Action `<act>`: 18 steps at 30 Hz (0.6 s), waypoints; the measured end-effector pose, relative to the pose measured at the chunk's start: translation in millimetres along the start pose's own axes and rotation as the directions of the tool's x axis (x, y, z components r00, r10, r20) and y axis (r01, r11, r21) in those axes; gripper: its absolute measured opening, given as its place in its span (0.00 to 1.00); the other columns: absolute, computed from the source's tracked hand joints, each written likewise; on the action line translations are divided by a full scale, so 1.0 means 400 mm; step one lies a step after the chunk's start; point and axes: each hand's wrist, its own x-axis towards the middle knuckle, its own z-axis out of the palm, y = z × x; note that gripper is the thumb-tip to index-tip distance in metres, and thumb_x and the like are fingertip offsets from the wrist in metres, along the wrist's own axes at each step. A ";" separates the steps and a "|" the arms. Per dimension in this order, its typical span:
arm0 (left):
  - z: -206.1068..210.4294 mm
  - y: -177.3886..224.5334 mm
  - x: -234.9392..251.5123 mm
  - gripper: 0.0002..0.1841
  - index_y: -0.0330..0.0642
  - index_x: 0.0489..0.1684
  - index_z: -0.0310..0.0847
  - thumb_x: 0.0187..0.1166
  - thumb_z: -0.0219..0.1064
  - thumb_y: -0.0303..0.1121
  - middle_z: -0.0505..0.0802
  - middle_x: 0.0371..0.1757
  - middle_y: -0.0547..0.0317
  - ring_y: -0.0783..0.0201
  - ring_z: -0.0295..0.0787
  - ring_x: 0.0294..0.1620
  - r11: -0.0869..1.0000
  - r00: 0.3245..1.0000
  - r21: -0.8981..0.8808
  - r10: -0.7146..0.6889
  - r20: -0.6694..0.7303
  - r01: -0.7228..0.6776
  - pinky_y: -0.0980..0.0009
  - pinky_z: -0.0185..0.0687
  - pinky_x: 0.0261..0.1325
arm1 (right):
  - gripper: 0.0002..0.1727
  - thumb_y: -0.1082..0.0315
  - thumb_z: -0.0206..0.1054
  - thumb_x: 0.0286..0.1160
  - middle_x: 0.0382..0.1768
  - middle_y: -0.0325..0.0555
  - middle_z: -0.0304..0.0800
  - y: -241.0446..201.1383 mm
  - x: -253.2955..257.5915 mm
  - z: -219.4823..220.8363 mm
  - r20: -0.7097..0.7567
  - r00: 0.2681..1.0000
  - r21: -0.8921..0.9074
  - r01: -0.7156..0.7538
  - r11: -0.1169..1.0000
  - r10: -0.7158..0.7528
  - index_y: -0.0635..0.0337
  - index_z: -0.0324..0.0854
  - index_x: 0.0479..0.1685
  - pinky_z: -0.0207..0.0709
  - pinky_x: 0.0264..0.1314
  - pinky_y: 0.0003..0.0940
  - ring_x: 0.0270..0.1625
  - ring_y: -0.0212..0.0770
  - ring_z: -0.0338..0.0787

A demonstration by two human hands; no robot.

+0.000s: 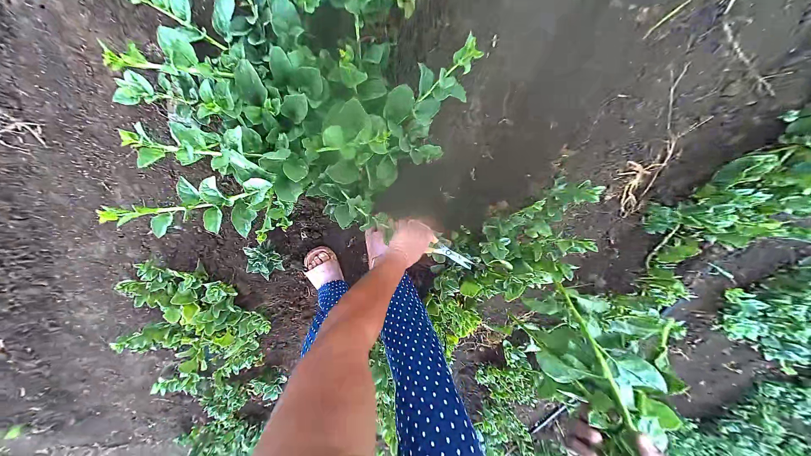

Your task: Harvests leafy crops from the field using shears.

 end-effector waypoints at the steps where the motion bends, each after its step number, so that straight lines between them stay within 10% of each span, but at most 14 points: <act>1: 0.001 -0.012 -0.024 0.19 0.36 0.70 0.80 0.82 0.60 0.19 0.87 0.70 0.37 0.38 0.80 0.74 1.000 1.000 -0.018 -0.016 -0.012 0.016 0.38 0.74 0.74 | 0.18 0.45 0.79 0.60 0.38 0.36 0.96 0.003 0.006 0.001 -0.012 1.000 -0.060 -0.026 0.998 0.026 0.42 0.93 0.46 0.88 0.37 0.24 0.37 0.30 0.94; 6: -0.038 -0.058 -0.319 0.11 0.36 0.56 0.88 0.81 0.64 0.23 0.94 0.57 0.42 0.41 0.92 0.62 0.977 0.944 -0.213 -0.050 -0.325 -0.021 0.44 0.86 0.63 | 0.15 0.49 0.76 0.61 0.33 0.40 0.97 0.089 0.082 0.119 -0.085 0.988 -0.280 -0.145 0.949 0.125 0.45 0.89 0.42 0.88 0.30 0.28 0.30 0.34 0.94; 10: -0.016 -0.100 -0.523 0.02 0.35 0.29 0.87 0.64 0.74 0.21 0.95 0.35 0.47 0.50 0.97 0.40 0.951 0.595 -0.298 -0.193 -0.780 -0.082 0.54 0.94 0.46 | 0.12 0.67 0.50 0.83 0.30 0.44 0.94 0.191 0.170 0.334 -0.084 0.948 -0.270 -0.319 0.909 0.308 0.57 0.80 0.46 0.88 0.27 0.28 0.27 0.36 0.93; 14: -0.037 -0.132 -0.597 0.05 0.33 0.31 0.88 0.59 0.73 0.19 0.97 0.37 0.47 0.54 0.97 0.42 0.893 0.445 -0.435 -0.345 -0.827 -0.116 0.60 0.93 0.52 | 0.10 0.68 0.49 0.93 0.28 0.46 0.86 0.315 0.269 0.574 -0.167 0.893 -0.277 -0.449 0.850 0.417 0.63 0.74 0.51 0.82 0.22 0.25 0.22 0.34 0.86; 18: -0.022 -0.140 -0.585 0.05 0.34 0.28 0.87 0.57 0.74 0.18 0.96 0.36 0.47 0.54 0.97 0.41 0.901 0.443 -0.403 -0.298 -0.845 -0.162 0.62 0.93 0.50 | 0.10 0.65 0.56 0.89 0.30 0.47 0.87 0.389 0.371 0.706 -0.206 0.884 -0.271 -0.463 0.844 0.419 0.63 0.77 0.50 0.83 0.29 0.30 0.28 0.36 0.87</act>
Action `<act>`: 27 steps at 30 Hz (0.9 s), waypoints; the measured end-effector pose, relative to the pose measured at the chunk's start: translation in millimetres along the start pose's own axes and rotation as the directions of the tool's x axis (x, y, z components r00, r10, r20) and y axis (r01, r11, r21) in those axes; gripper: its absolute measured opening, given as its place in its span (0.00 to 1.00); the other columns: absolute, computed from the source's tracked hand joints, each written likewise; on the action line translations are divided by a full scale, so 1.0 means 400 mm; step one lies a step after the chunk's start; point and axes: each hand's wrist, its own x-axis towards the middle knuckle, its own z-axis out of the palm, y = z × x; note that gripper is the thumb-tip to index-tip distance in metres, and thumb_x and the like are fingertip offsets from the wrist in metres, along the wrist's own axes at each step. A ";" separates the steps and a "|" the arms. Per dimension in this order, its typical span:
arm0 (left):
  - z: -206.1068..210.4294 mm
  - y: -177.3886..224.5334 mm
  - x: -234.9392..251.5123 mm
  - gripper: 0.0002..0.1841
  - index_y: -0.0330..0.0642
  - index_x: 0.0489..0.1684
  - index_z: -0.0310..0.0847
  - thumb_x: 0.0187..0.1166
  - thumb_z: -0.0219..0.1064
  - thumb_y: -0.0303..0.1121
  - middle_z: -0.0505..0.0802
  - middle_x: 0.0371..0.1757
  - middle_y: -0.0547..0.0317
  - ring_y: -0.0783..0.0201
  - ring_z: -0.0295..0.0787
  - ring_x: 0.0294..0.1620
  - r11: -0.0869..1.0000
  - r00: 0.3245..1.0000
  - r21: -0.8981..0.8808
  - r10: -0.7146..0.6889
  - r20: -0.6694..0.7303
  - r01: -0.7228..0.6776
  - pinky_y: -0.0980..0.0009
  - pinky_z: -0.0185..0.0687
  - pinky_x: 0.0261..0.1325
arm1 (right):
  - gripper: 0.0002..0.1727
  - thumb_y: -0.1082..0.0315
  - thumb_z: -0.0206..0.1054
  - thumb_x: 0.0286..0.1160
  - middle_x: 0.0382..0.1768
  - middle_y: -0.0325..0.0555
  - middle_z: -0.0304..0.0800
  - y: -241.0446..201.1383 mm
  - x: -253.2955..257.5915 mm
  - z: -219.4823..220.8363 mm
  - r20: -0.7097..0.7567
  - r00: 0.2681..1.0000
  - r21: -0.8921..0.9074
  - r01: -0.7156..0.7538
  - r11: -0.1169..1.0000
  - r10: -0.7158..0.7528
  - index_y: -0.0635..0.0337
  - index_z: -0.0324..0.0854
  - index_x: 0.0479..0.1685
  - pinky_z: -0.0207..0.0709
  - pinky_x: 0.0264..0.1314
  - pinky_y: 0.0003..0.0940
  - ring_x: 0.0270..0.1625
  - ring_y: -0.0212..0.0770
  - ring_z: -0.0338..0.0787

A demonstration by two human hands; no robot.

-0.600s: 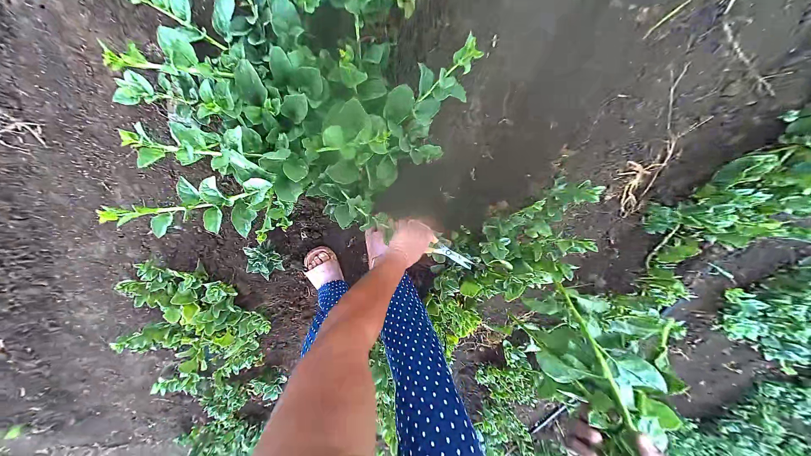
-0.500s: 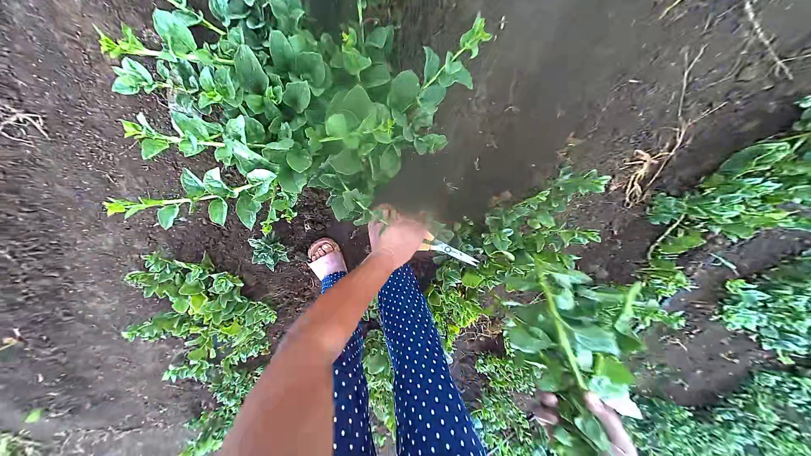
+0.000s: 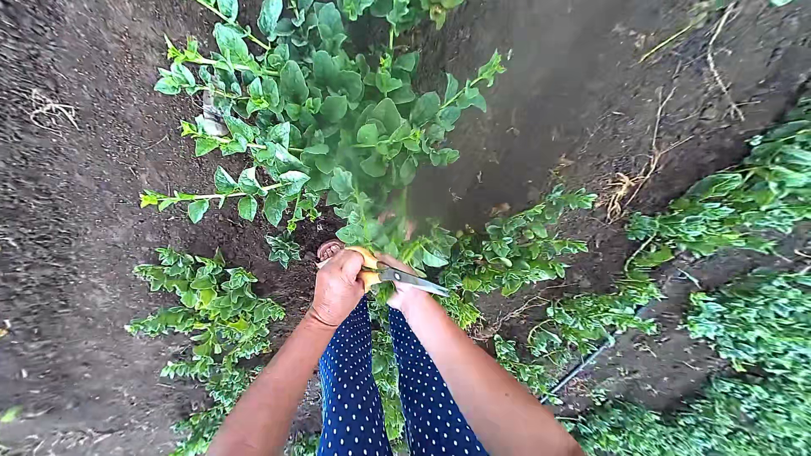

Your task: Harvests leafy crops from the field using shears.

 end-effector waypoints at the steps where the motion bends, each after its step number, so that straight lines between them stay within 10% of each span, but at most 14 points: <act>1: 0.008 -0.001 -0.004 0.05 0.35 0.28 0.86 0.58 0.74 0.18 0.96 0.35 0.48 0.55 0.97 0.40 1.000 1.000 0.019 0.023 0.008 -0.023 0.63 0.93 0.49 | 0.11 0.64 0.56 0.89 0.34 0.48 0.88 -0.007 0.020 0.011 0.034 0.999 0.008 -0.018 1.000 0.018 0.63 0.77 0.53 0.85 0.36 0.35 0.33 0.38 0.89; 7: 0.049 -0.014 -0.052 0.04 0.38 0.24 0.85 0.61 0.73 0.20 0.95 0.30 0.50 0.55 0.97 0.37 0.987 0.995 0.125 0.097 0.024 -0.099 0.64 0.93 0.43 | 0.19 0.52 0.50 0.90 0.40 0.48 0.89 -0.004 0.082 -0.031 0.247 0.969 0.073 -0.040 0.997 0.020 0.57 0.75 0.60 0.87 0.44 0.40 0.41 0.40 0.91; 12: 0.017 -0.004 -0.064 0.04 0.35 0.30 0.87 0.61 0.73 0.20 0.95 0.35 0.46 0.50 0.97 0.40 0.984 0.985 0.177 -0.049 0.166 0.019 0.57 0.94 0.44 | 0.03 0.74 0.65 0.80 0.30 0.46 0.91 0.006 0.104 -0.024 0.214 0.976 -0.199 0.000 0.980 0.043 0.66 0.81 0.43 0.88 0.40 0.34 0.33 0.36 0.91; 16: -0.122 0.013 0.105 0.27 0.35 0.76 0.75 0.80 0.70 0.37 0.89 0.66 0.37 0.39 0.88 0.67 0.780 0.510 0.413 -0.621 0.594 0.470 0.36 0.79 0.70 | 0.23 0.78 0.71 0.73 0.48 0.54 0.87 0.018 0.118 -0.011 0.097 0.995 -0.332 0.062 0.941 -0.031 0.68 0.73 0.66 0.87 0.52 0.36 0.47 0.40 0.90; 19: -0.155 -0.015 0.277 0.23 0.29 0.63 0.81 0.86 0.64 0.44 0.90 0.54 0.28 0.29 0.87 0.59 0.650 0.255 0.686 -0.760 0.598 0.328 0.26 0.75 0.61 | 0.28 0.80 0.74 0.69 0.55 0.57 0.86 0.048 0.142 -0.014 0.046 0.997 -0.290 0.079 0.954 -0.068 0.68 0.71 0.71 0.86 0.56 0.39 0.53 0.43 0.89; 22: -0.118 -0.018 0.416 0.25 0.25 0.47 0.84 0.88 0.62 0.47 0.90 0.44 0.30 0.35 0.90 0.47 0.574 0.154 0.800 -0.819 0.553 0.174 0.32 0.80 0.53 | 0.28 0.80 0.74 0.69 0.56 0.58 0.85 0.064 0.148 -0.006 0.008 0.997 -0.279 0.080 0.957 -0.081 0.69 0.71 0.70 0.85 0.58 0.39 0.55 0.43 0.88; 27: -0.050 0.036 0.520 0.21 0.30 0.49 0.84 0.86 0.65 0.45 0.90 0.41 0.40 0.50 0.87 0.39 0.417 0.098 0.870 -0.909 0.405 0.262 0.50 0.83 0.50 | 0.29 0.80 0.75 0.68 0.56 0.58 0.86 0.061 0.158 -0.030 0.025 0.995 -0.318 0.100 0.943 -0.097 0.69 0.72 0.71 0.84 0.58 0.39 0.55 0.43 0.88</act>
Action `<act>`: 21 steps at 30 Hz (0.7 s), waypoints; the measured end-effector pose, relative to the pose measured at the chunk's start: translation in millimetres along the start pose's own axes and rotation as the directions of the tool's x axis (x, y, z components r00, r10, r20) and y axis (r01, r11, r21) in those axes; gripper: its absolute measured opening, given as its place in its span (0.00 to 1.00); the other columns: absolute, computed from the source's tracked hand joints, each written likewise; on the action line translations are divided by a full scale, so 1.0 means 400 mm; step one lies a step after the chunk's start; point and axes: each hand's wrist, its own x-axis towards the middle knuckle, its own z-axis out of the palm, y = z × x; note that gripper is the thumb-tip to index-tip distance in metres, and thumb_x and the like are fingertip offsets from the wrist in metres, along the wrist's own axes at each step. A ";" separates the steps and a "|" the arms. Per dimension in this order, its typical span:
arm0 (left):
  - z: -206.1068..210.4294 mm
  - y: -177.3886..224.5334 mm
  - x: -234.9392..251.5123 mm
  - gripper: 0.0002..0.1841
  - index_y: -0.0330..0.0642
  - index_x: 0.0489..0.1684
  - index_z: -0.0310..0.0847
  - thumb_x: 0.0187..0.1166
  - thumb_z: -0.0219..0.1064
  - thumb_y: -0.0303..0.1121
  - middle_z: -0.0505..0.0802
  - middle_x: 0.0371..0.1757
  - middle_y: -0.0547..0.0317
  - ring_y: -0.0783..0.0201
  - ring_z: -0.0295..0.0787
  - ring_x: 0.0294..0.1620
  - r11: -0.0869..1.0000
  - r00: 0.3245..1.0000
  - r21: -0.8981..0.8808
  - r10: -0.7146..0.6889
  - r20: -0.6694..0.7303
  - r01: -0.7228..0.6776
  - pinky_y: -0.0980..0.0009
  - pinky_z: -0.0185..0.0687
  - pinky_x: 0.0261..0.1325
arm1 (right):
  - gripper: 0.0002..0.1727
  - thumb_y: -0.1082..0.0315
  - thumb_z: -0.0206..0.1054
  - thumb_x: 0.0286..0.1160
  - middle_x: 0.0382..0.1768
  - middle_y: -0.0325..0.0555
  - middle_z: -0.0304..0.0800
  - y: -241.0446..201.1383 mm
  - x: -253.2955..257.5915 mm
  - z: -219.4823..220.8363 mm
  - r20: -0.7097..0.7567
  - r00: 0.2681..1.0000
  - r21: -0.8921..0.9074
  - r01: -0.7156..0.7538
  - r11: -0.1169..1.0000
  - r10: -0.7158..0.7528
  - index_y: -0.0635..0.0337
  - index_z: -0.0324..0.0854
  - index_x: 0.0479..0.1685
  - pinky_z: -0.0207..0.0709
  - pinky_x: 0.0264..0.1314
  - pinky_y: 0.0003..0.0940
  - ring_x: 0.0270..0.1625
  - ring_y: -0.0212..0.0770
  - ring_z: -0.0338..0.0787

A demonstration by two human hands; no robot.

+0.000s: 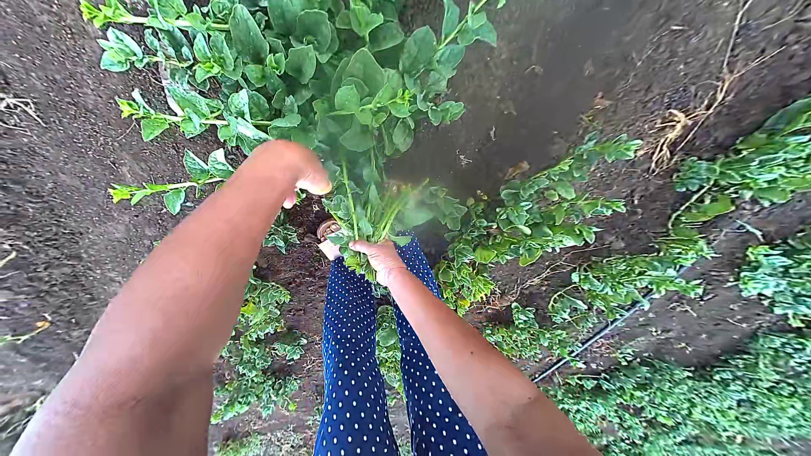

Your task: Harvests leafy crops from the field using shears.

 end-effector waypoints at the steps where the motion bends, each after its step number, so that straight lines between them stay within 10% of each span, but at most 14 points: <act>1: -0.010 0.009 0.002 0.20 0.31 0.47 0.84 0.86 0.64 0.44 0.89 0.38 0.44 0.54 0.86 0.36 0.999 1.000 -0.030 -0.023 0.017 0.024 0.54 0.83 0.48 | 0.28 0.79 0.75 0.68 0.55 0.58 0.86 -0.006 -0.002 -0.010 0.004 1.000 -0.018 -0.002 1.000 0.003 0.69 0.72 0.70 0.84 0.58 0.38 0.54 0.43 0.88; 4: -0.018 0.016 0.025 0.16 0.38 0.38 0.85 0.86 0.62 0.43 0.86 0.27 0.56 0.65 0.80 0.24 0.989 0.997 -0.141 -0.040 0.066 0.049 0.68 0.80 0.37 | 0.23 0.77 0.75 0.71 0.50 0.57 0.87 -0.018 -0.008 -0.042 0.004 1.000 -0.062 -0.011 0.998 0.011 0.70 0.76 0.64 0.84 0.55 0.38 0.49 0.42 0.88; 8: -0.004 -0.008 0.080 0.16 0.42 0.56 0.84 0.90 0.58 0.44 0.87 0.35 0.56 0.65 0.82 0.30 0.922 0.985 -0.383 0.009 0.175 0.060 0.69 0.81 0.40 | 0.23 0.76 0.74 0.72 0.50 0.55 0.87 -0.036 -0.013 -0.085 0.020 1.000 -0.078 0.007 0.997 -0.006 0.67 0.74 0.66 0.84 0.55 0.39 0.50 0.42 0.89; 13: 0.013 -0.060 0.087 0.16 0.45 0.52 0.78 0.93 0.51 0.47 0.87 0.35 0.58 0.68 0.83 0.31 0.814 0.953 -0.579 0.138 0.270 0.047 0.74 0.78 0.36 | 0.24 0.77 0.73 0.72 0.52 0.54 0.86 -0.055 0.001 -0.129 0.027 1.000 -0.122 0.008 0.992 -0.004 0.65 0.74 0.68 0.84 0.55 0.40 0.50 0.42 0.88; 21: 0.044 -0.060 0.032 0.18 0.40 0.66 0.77 0.95 0.50 0.43 0.89 0.50 0.51 0.62 0.86 0.47 0.679 0.980 -0.734 0.136 0.145 0.014 0.70 0.79 0.56 | 0.28 0.76 0.74 0.72 0.54 0.55 0.85 -0.052 -0.012 -0.103 0.013 1.000 -0.164 -0.003 0.986 0.006 0.64 0.71 0.72 0.83 0.56 0.41 0.52 0.43 0.88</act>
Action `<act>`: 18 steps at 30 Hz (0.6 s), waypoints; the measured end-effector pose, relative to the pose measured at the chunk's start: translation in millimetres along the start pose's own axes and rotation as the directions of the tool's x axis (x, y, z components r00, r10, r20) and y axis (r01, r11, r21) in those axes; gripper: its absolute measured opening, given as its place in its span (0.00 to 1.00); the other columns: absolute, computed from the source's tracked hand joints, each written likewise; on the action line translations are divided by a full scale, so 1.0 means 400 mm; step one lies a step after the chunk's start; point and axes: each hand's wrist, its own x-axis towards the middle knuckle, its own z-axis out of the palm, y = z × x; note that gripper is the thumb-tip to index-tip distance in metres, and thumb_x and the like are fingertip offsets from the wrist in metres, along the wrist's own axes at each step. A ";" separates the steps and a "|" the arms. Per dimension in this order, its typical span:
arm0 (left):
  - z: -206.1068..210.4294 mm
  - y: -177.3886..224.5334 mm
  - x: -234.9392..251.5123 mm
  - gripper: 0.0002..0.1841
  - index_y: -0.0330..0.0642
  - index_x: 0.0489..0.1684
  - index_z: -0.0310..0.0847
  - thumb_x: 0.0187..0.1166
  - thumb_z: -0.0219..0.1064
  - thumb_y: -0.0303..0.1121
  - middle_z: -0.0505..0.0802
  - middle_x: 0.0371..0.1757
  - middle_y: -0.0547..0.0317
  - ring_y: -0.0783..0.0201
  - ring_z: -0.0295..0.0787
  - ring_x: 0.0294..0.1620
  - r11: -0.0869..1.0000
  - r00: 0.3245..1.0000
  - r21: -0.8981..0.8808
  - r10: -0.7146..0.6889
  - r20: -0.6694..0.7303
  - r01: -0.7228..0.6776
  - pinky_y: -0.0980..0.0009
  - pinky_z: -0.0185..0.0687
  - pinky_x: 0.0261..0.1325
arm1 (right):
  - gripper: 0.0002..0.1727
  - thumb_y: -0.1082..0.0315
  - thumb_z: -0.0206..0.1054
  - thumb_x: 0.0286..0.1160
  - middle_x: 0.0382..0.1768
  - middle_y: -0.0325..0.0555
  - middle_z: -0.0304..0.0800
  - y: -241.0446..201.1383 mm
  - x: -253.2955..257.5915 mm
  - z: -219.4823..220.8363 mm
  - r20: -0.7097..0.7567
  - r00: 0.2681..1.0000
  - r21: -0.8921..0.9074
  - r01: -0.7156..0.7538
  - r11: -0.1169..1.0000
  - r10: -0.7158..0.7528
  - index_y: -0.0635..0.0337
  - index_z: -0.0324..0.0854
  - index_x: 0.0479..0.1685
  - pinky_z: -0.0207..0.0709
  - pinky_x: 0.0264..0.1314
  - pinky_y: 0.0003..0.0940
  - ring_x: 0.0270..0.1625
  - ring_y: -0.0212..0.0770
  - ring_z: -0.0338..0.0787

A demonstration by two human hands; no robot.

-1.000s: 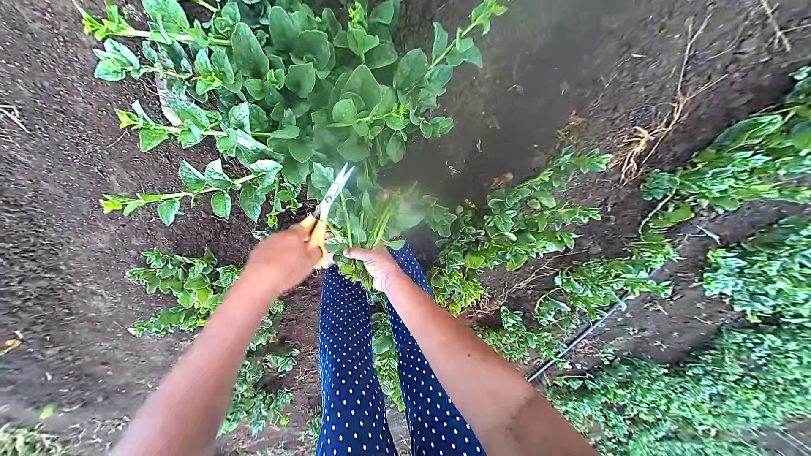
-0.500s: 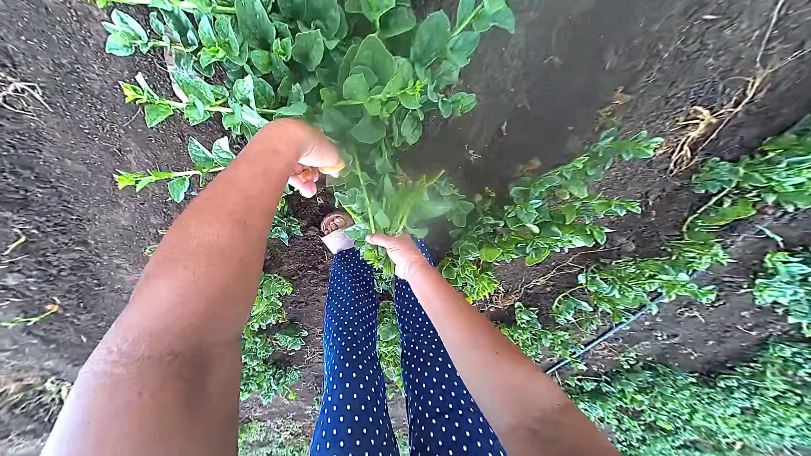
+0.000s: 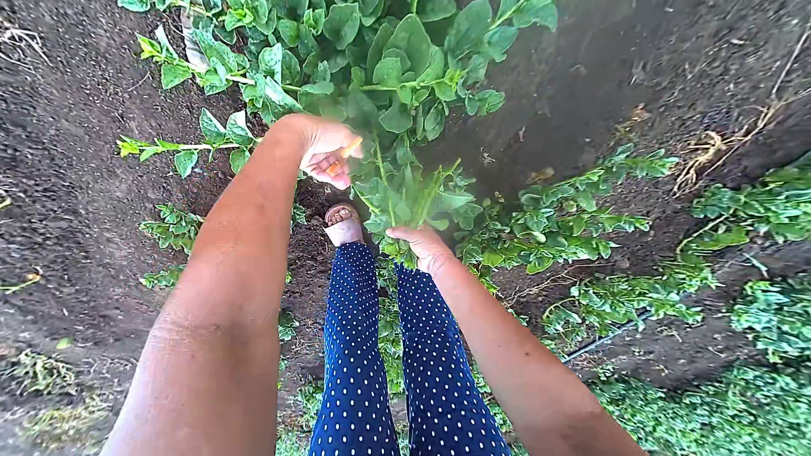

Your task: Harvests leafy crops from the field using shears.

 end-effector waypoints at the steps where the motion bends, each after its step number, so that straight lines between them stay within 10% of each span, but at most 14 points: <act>1: -0.005 0.006 0.034 0.16 0.44 0.59 0.77 0.93 0.51 0.45 0.88 0.43 0.56 0.66 0.86 0.41 0.999 1.000 0.039 0.000 0.027 -0.001 0.72 0.81 0.49 | 0.27 0.76 0.74 0.72 0.54 0.55 0.85 0.002 0.000 0.004 -0.004 1.000 -0.001 0.008 1.000 -0.008 0.65 0.71 0.71 0.83 0.57 0.41 0.53 0.43 0.88; 14: 0.009 -0.001 0.126 0.12 0.43 0.45 0.84 0.91 0.55 0.37 0.91 0.34 0.60 0.71 0.83 0.29 0.951 0.997 0.301 0.059 0.050 -0.071 0.74 0.78 0.37 | 0.25 0.79 0.76 0.68 0.53 0.57 0.87 0.029 -0.015 -0.011 -0.004 0.999 -0.099 0.043 0.994 -0.044 0.69 0.75 0.66 0.85 0.58 0.39 0.53 0.42 0.89; 18: 0.011 -0.088 0.085 0.15 0.37 0.64 0.79 0.93 0.55 0.37 0.92 0.47 0.51 0.62 0.89 0.43 0.945 0.975 0.240 0.213 0.061 -0.222 0.62 0.84 0.49 | 0.24 0.82 0.73 0.67 0.47 0.49 0.88 0.051 -0.095 -0.070 0.104 0.993 -0.093 0.073 0.993 -0.063 0.70 0.73 0.63 0.87 0.53 0.29 0.47 0.33 0.90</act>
